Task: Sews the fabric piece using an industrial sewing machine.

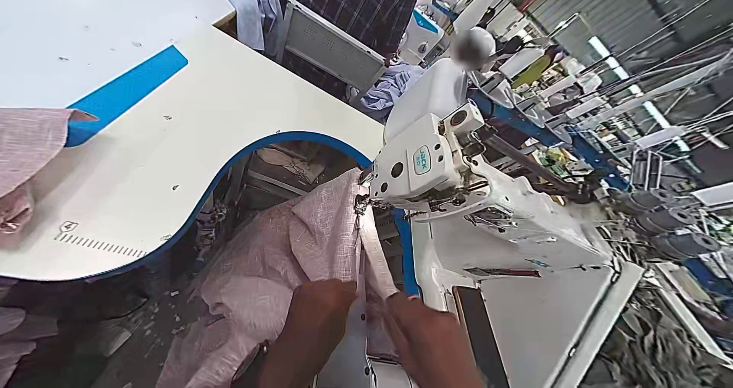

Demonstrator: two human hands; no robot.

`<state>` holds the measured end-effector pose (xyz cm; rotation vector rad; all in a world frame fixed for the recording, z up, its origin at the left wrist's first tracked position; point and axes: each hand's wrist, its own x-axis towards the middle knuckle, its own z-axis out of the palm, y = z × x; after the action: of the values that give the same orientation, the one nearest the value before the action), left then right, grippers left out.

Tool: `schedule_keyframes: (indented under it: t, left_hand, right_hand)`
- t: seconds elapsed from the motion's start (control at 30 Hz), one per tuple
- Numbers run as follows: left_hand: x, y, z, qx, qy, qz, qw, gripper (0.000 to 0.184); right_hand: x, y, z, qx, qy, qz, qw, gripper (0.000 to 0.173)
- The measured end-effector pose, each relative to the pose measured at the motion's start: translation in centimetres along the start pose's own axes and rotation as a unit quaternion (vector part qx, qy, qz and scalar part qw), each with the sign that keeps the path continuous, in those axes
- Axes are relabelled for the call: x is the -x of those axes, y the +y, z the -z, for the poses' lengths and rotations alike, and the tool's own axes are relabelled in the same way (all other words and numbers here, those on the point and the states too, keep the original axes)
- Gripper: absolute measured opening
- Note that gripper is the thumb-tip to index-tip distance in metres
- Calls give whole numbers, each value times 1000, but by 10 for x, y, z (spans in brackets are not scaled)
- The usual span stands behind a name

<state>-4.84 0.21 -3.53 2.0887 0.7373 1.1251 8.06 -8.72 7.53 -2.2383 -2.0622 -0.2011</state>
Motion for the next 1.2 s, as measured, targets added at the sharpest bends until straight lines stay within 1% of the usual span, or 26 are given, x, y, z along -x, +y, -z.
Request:
schedule_keyframes:
  t: [0.07,0.1,0.2,0.3,0.37,0.4,0.43,0.47,0.5,0.53,0.57,0.6,0.63,0.67,0.7,0.73,0.77,0.8,0.83,0.87,0.9,0.93,1.0,1.03,1.1,1.2]
  left_hand:
    - [15,6,-1,35,-23,22,999,19]
    - [20,6,0,64,-35,44,996,20]
    - [13,-9,1,154,-70,90,982,22]
    - [-6,-18,-2,200,-100,134,965,26]
    - [-17,-24,-4,222,-107,163,955,26]
    - [-21,-27,-5,220,-100,164,956,25]
    - [-24,-29,-7,200,-78,149,965,24]
    - [-20,-30,-5,155,-49,122,979,23]
    - [-10,-29,2,90,-21,95,991,21]
    - [2,-28,14,23,-9,90,996,18]
    - [16,-29,28,-34,-14,112,993,17]
    - [28,-32,43,-66,-39,160,984,15]
    - [38,-38,58,-77,-79,216,970,15]
    - [47,-44,71,-70,-117,253,958,16]
    - [51,-47,77,-44,-125,257,957,17]
    - [49,-46,77,-9,-108,235,966,20]
    - [46,-41,75,29,-84,197,976,23]
    - [43,-34,74,87,-70,156,981,25]
    - [43,-23,71,149,-72,128,978,27]
    - [45,-10,68,191,-90,117,970,27]
    - [48,3,66,206,-114,124,964,25]
    - [51,14,63,206,-141,148,957,23]
    - [55,27,56,196,-191,200,941,26]
    - [57,28,54,195,-197,201,940,25]
    - [57,27,49,208,-177,159,949,21]
    - [61,19,34,228,-138,78,961,21]
  right_hand:
    - [-1,-36,-11,46,-2,13,999,4]
    - [-2,-46,-20,64,3,13,998,4]
    - [-14,-48,-33,92,15,6,996,5]
    - [-32,-47,-33,123,-18,-23,992,7]
    - [-46,-49,-30,99,-63,-65,991,7]
    - [-48,-47,-34,81,-51,-77,992,8]
    - [-46,-44,-42,69,-10,-81,994,10]
    - [-36,-40,-52,66,42,-85,993,13]
    - [-20,-38,-56,62,58,-103,991,14]
    - [-3,-35,-54,61,36,-131,989,16]
    - [9,-29,-50,60,-17,-165,984,17]
    - [14,-18,-47,48,-119,-204,971,19]
    - [10,-4,-50,13,-256,-234,938,23]
    - [8,12,-64,-29,-361,-228,904,25]
    - [6,34,-83,-78,-425,-194,880,28]
    - [1,59,-97,-155,-428,-147,878,28]
    - [-6,79,-100,-248,-375,-108,887,22]
    - [-7,90,-94,-361,-266,-99,888,14]
    - [-1,90,-76,-464,-160,-121,863,9]
    - [14,80,-50,-521,-92,-133,838,8]
    - [37,60,-25,-517,-55,-126,845,13]
    - [60,36,-7,-475,-48,-100,873,18]
    - [91,-5,3,-315,-83,-59,944,23]
    - [95,-16,8,-238,-114,-78,961,24]
    - [80,-23,26,-133,-121,-132,975,24]
    - [49,-66,17,-21,-86,-56,994,11]
